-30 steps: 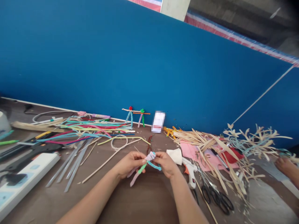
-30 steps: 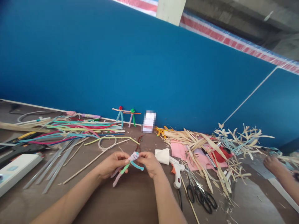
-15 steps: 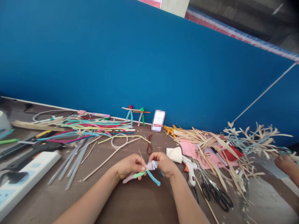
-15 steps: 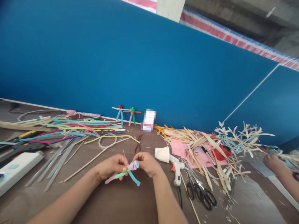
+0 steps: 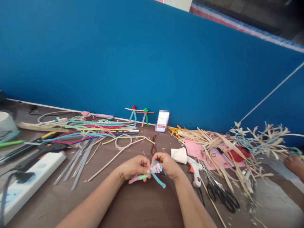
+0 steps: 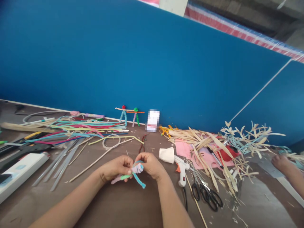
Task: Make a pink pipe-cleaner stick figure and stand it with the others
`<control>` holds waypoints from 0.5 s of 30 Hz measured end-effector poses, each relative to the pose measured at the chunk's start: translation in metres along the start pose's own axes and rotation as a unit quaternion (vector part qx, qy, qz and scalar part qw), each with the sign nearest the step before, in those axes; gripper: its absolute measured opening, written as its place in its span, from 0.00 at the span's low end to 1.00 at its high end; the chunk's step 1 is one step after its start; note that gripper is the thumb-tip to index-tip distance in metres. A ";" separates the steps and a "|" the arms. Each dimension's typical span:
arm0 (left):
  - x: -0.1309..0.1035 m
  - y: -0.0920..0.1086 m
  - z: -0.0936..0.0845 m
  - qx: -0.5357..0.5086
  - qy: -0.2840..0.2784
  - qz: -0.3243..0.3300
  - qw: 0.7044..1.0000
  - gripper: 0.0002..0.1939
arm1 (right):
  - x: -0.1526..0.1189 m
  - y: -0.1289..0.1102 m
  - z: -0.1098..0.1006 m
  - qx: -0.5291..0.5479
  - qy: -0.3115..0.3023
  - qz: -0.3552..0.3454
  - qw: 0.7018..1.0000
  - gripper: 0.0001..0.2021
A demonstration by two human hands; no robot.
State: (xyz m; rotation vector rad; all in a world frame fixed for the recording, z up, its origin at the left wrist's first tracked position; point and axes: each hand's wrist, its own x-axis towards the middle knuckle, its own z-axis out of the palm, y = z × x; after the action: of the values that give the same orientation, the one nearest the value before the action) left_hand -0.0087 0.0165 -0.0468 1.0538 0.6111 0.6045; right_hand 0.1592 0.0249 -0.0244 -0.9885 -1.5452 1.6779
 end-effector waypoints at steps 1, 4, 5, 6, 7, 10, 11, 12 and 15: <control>0.000 0.000 0.000 -0.004 0.001 0.000 1.000 0.10 | 0.000 0.000 0.000 0.003 -0.001 -0.003 1.000 0.05; -0.001 -0.001 0.000 -0.005 -0.009 -0.002 1.000 0.10 | 0.000 0.000 0.001 0.010 -0.017 0.002 1.000 0.06; -0.001 -0.001 0.000 -0.002 -0.015 -0.005 1.000 0.10 | -0.001 -0.001 0.001 0.010 -0.023 0.004 1.000 0.05; -0.002 -0.001 0.000 0.002 -0.021 -0.009 1.000 0.10 | -0.002 -0.002 0.001 0.008 -0.030 0.007 1.000 0.05; -0.002 -0.001 0.000 0.006 -0.028 -0.012 1.000 0.11 | -0.003 -0.002 0.001 0.005 -0.035 0.007 0.999 0.05; -0.003 -0.002 0.002 0.017 -0.038 -0.007 0.999 0.11 | -0.004 -0.004 0.001 0.002 -0.047 0.007 0.999 0.05; -0.003 -0.002 0.002 0.020 -0.034 -0.003 0.999 0.11 | -0.004 -0.004 0.001 0.006 -0.048 0.006 0.999 0.05; -0.002 -0.002 0.002 0.020 -0.026 0.001 0.999 0.11 | -0.004 -0.004 0.001 0.010 -0.046 0.004 0.999 0.06; -0.001 -0.003 0.003 0.013 -0.004 0.008 1.000 0.12 | -0.003 -0.002 0.001 0.017 -0.039 0.000 0.999 0.06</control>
State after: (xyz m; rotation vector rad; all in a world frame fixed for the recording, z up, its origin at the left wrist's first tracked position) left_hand -0.0072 0.0130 -0.0482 1.0852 0.6049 0.6079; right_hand 0.1602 0.0219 -0.0219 -0.9157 -1.5611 1.7569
